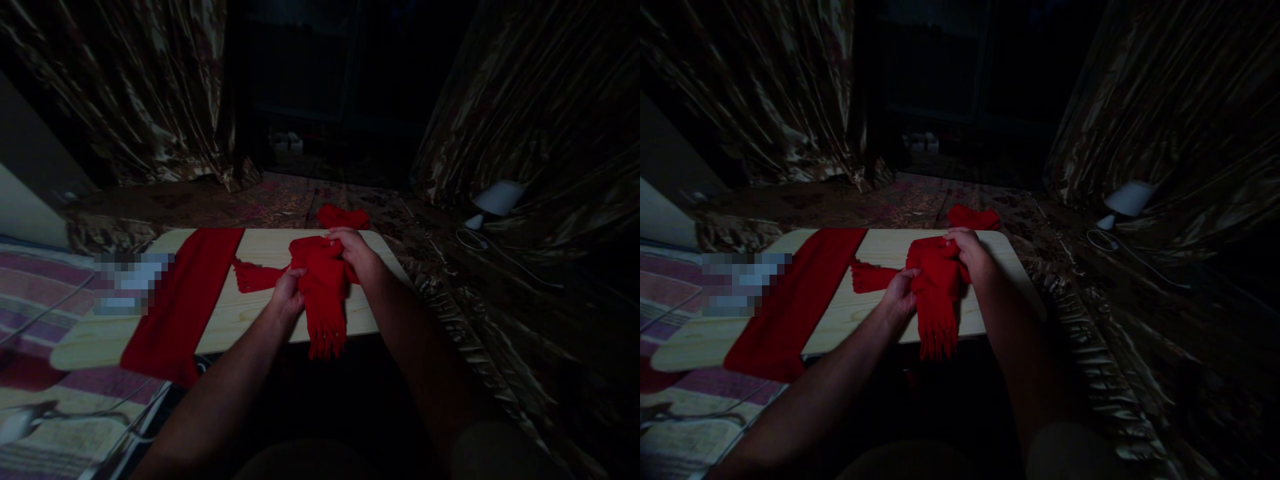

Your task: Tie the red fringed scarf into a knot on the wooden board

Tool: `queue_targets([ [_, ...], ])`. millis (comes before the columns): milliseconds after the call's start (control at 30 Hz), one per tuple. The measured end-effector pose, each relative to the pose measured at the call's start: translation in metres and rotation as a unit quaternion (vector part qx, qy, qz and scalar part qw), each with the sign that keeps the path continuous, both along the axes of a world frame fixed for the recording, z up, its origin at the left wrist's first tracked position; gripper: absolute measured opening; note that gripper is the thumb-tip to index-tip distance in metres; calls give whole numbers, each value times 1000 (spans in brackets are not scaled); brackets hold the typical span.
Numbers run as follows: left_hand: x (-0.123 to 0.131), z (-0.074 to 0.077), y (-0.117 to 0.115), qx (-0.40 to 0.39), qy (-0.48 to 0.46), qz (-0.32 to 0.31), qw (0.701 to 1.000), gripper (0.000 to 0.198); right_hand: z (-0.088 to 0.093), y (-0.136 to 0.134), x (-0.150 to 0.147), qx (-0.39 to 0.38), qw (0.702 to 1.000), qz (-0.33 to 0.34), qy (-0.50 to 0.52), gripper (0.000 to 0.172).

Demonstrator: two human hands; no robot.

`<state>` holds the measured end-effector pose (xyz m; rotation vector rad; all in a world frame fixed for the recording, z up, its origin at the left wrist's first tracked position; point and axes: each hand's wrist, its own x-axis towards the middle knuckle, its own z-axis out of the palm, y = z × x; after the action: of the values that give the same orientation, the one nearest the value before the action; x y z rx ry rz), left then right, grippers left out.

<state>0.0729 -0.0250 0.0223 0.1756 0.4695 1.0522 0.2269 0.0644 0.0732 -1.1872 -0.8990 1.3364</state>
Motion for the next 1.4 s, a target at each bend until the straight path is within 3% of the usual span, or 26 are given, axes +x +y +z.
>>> queue_targets([
  [133,-1,-2,2,-11,3,27,1000,62,10,6,3,114,990,-54,64,35],
  [467,-1,-4,3,-12,-16,46,999,66,25,39,38,237,954,-183,20,33],
  [700,-2,-3,4,-12,5,31,999,65,38,56,55,302,931,-203,-41,39],
  [967,-4,-4,4,-29,16,15,999,65,70,74,80,447,849,-210,-186,31],
  [1067,-6,-7,7,-28,24,-5,999,65,85,76,88,474,834,-189,-212,31],
  [1233,-9,-6,12,-32,33,-30,998,56,94,61,78,442,870,-117,-184,27],
  [1400,-13,2,27,1,97,-43,994,40,72,37,52,311,936,-63,-154,30],
])
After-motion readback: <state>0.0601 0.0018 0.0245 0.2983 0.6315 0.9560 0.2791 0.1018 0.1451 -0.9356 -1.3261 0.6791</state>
